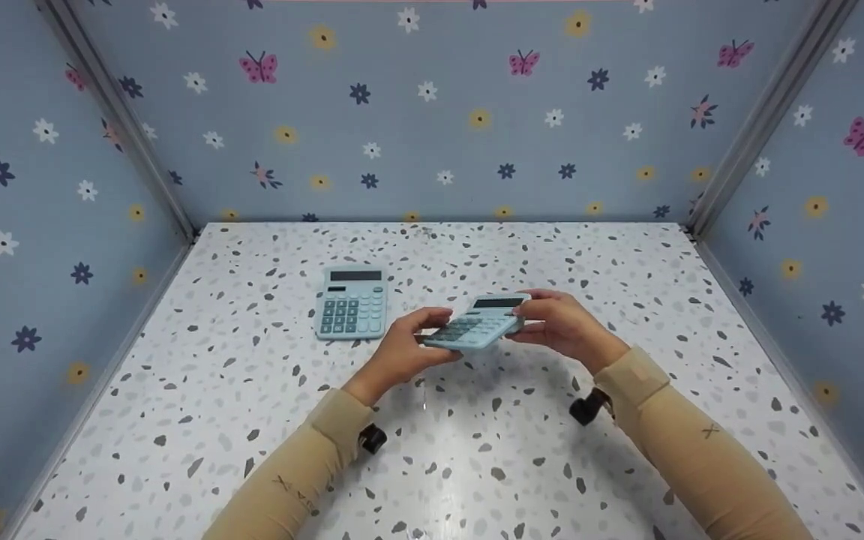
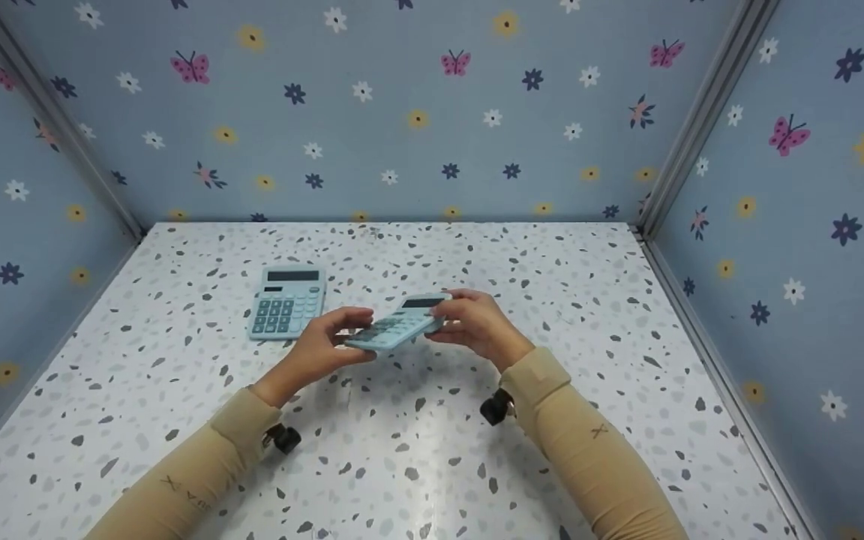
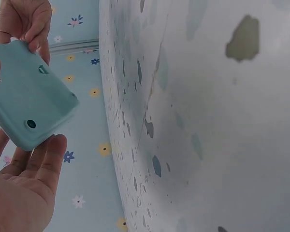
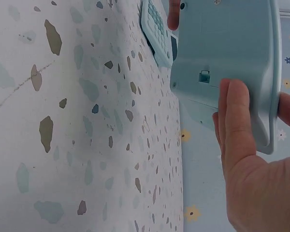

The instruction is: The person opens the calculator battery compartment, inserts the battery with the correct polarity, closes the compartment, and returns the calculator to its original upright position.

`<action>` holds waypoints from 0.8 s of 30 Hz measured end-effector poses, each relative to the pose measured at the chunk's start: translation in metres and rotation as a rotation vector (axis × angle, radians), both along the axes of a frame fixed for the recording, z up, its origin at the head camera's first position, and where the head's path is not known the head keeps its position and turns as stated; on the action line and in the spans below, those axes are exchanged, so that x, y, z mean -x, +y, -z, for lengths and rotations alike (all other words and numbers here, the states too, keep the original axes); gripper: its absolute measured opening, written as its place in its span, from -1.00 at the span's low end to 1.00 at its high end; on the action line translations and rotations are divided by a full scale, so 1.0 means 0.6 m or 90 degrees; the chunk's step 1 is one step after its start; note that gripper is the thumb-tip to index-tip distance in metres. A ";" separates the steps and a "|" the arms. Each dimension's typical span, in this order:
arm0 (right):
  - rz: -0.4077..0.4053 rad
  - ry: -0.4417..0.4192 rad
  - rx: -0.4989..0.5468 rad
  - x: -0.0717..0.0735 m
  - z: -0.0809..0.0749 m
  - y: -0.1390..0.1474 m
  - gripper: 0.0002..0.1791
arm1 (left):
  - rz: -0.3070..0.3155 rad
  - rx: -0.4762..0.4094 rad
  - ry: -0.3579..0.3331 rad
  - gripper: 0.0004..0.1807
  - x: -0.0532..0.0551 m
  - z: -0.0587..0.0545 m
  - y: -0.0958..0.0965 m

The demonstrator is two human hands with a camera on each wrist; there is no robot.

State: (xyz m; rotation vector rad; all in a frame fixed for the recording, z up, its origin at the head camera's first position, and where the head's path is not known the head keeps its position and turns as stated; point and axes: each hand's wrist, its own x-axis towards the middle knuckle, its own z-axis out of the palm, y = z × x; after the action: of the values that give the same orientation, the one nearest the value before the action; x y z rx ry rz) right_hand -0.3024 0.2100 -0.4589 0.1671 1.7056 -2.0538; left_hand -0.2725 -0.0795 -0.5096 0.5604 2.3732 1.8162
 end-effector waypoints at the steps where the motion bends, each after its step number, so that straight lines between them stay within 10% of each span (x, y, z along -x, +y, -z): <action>1: 0.000 0.000 0.007 0.000 0.000 0.002 -0.35 | 0.000 0.002 -0.008 -0.19 0.000 0.000 -0.002; 12: -0.008 0.029 0.078 -0.001 0.004 0.025 -0.18 | 0.021 -0.004 -0.096 -0.06 0.007 0.004 -0.019; 24: 0.000 0.076 0.081 0.010 0.014 0.028 -0.62 | -0.002 0.009 -0.113 -0.16 0.014 0.001 -0.013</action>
State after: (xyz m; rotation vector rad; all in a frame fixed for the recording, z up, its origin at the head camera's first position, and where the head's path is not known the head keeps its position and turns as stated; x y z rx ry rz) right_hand -0.3082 0.2267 -0.4676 0.0033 1.6365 -2.2039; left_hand -0.2807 -0.0873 -0.5105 0.3772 2.2701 1.7678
